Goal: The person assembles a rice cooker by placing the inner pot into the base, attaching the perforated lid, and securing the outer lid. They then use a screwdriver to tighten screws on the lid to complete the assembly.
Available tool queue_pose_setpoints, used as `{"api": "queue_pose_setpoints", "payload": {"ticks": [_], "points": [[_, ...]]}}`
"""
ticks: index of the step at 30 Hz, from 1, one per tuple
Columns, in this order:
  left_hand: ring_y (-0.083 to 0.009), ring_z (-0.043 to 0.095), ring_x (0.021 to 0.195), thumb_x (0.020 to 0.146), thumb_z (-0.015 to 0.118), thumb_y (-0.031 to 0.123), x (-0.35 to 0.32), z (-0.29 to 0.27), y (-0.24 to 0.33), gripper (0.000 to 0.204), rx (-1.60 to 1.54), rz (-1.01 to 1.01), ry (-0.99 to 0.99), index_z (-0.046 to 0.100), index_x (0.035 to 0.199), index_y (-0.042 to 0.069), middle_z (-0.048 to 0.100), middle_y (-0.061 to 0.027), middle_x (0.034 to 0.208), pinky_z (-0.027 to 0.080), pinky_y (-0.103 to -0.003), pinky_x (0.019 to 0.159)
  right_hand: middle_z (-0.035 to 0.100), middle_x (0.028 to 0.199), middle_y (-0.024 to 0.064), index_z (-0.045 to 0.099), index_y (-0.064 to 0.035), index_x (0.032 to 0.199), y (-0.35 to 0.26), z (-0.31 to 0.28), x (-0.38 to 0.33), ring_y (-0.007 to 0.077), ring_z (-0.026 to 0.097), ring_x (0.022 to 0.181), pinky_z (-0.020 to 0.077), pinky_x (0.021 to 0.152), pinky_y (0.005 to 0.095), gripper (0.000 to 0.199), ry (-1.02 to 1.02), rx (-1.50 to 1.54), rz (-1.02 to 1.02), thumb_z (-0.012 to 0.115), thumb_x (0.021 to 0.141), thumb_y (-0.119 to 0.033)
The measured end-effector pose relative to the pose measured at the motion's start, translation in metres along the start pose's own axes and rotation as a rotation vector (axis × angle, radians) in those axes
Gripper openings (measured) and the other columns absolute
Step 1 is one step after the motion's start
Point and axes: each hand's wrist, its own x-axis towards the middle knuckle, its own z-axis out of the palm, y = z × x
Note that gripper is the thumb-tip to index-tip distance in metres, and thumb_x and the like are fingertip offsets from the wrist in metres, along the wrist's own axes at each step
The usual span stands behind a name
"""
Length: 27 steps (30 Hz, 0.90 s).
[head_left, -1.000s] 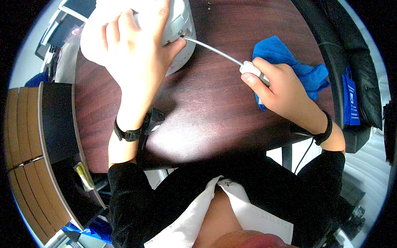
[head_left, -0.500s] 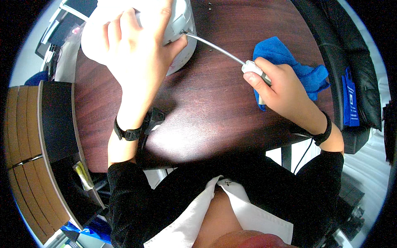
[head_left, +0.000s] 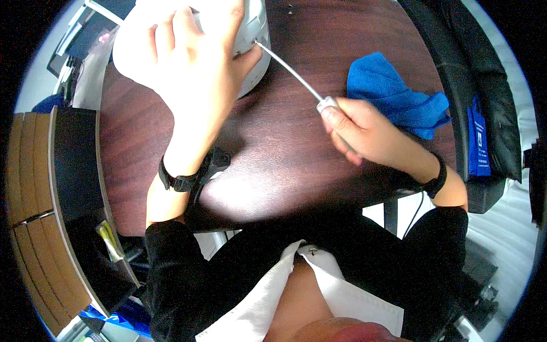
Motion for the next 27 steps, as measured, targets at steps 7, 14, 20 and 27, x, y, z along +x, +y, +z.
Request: {"api": "queue_pose_setpoints", "payload": {"ticks": [7, 14, 20, 27], "points": [[-0.0328, 0.055, 0.097, 0.054, 0.088, 0.031, -0.016, 0.023, -0.011, 0.081, 0.168, -0.021, 0.221, 0.059, 0.128, 0.021, 0.056, -0.0164, 0.104, 0.047, -0.048, 0.084, 0.044, 0.056, 0.0069, 0.045, -0.0088, 0.093, -0.003, 0.058, 0.001, 0.0142, 0.037, 0.032, 0.0266, 0.028, 0.0257, 0.054, -0.433, 1.215, 0.195, 0.019, 0.102, -0.056], [-0.0315, 0.054, 0.097, 0.051, 0.089, 0.031, -0.015, -0.010, -0.015, 0.086, -0.130, -0.060, 0.083, 0.057, 0.130, 0.020, 0.056, -0.0166, 0.103, 0.046, -0.046, 0.087, 0.046, 0.053, 0.0045, 0.048, -0.0073, 0.091, -0.007, 0.035, -0.008, 0.0110, 0.036, 0.030, 0.0238, 0.027, 0.0234, 0.050, -0.221, 0.727, 0.252, 0.022, 0.105, -0.048], [-0.0327, 0.054, 0.099, 0.051, 0.089, 0.031, -0.020, -0.016, -0.021, 0.087, -0.145, -0.007, 0.018, 0.057, 0.131, 0.021, 0.055, -0.0160, 0.103, 0.045, -0.045, 0.087, 0.051, 0.054, 0.0124, 0.058, -0.0043, 0.082, 0.000, 0.018, -0.014, 0.0243, 0.056, 0.046, 0.0398, 0.044, 0.0372, 0.033, 0.308, -0.413, -0.164, 0.057, 0.096, -0.035], [-0.0321, 0.054, 0.098, 0.048, 0.089, 0.031, -0.021, -0.015, -0.022, 0.088, -0.115, 0.016, -0.004, 0.058, 0.130, 0.022, 0.055, -0.0146, 0.103, 0.045, -0.045, 0.087, 0.056, 0.059, 0.0162, 0.059, -0.0055, 0.082, -0.002, 0.008, -0.013, 0.0363, 0.059, 0.056, 0.0423, 0.049, 0.0437, 0.031, 0.465, -0.748, -0.323, 0.065, 0.090, -0.035]]}}
